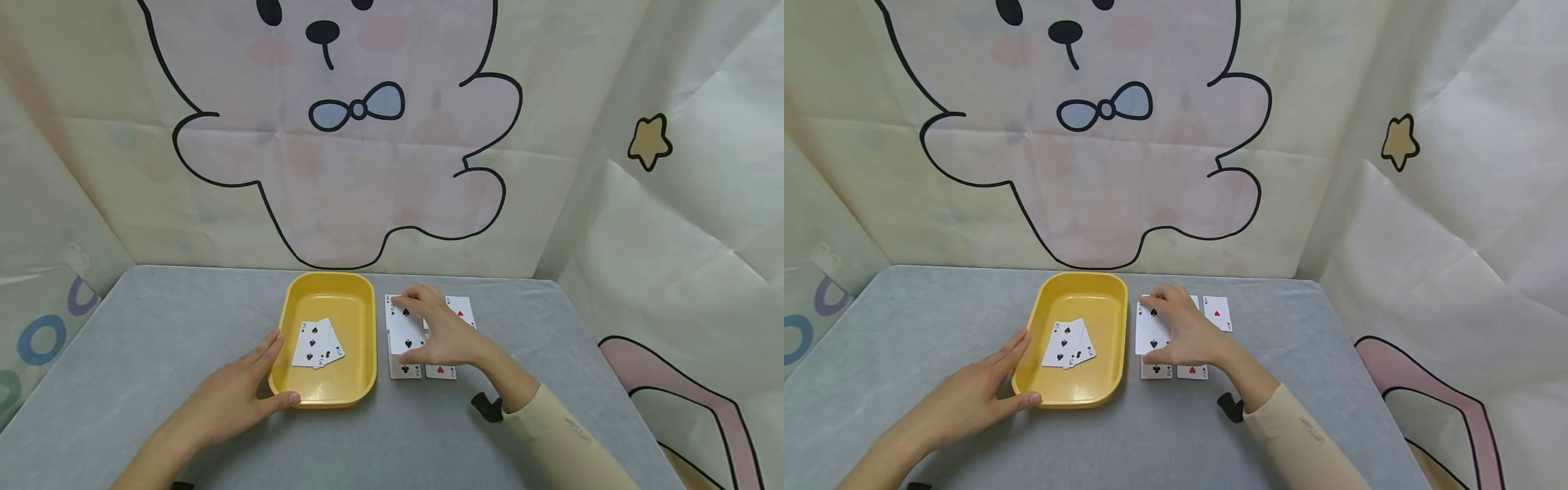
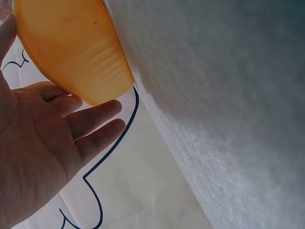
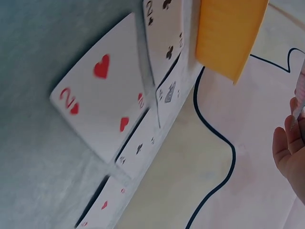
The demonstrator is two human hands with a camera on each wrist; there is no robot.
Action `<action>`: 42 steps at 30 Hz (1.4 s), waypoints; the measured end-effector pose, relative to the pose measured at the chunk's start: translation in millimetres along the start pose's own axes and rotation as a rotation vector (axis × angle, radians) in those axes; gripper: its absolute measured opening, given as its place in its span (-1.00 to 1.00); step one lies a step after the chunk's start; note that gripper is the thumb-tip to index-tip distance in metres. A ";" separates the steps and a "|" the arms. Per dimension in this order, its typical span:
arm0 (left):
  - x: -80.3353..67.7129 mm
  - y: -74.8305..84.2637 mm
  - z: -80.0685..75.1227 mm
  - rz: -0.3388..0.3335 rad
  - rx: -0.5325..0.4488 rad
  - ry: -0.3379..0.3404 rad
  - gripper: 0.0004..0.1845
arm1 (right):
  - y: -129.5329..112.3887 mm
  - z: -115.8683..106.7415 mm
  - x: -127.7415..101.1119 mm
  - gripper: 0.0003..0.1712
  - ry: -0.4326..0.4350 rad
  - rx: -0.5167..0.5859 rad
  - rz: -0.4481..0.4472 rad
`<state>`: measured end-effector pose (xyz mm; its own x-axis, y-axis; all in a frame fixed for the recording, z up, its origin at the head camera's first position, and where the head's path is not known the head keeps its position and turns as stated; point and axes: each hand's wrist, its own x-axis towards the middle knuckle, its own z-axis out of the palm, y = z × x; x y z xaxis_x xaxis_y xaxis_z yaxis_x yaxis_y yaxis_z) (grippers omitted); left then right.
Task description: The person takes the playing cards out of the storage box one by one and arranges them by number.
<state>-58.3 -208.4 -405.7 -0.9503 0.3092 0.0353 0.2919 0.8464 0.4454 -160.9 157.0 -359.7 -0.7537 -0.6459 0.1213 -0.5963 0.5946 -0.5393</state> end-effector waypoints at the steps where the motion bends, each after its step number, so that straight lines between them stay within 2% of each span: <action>1: -0.1 -0.1 0.0 0.000 -0.002 0.000 0.13 | 1.8 -0.8 -2.0 0.04 0.003 0.003 0.005; 8: -0.4 -0.7 0.0 0.001 -0.006 0.002 0.14 | 16.1 -5.2 -14.6 0.01 0.021 -0.019 0.001; 17: -0.2 0.1 0.1 -0.006 0.000 -0.001 0.14 | 31.6 -10.0 -32.6 0.03 0.018 -0.050 0.041; 26: -0.4 -0.7 1.2 -0.017 -0.001 -0.012 0.14 | 47.2 -15.1 -49.1 -0.01 0.038 -0.065 0.007; 42: 0.4 0.5 1.1 -0.020 0.001 -0.020 0.16 | 74.9 -23.0 -81.9 -0.01 -0.003 -0.067 0.097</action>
<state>-58.4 -207.4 -406.4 -0.9536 0.3011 0.0080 0.2730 0.8527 0.4454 -150.2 265.5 -390.8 -0.8081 -0.5851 0.0682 -0.5375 0.6850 -0.4918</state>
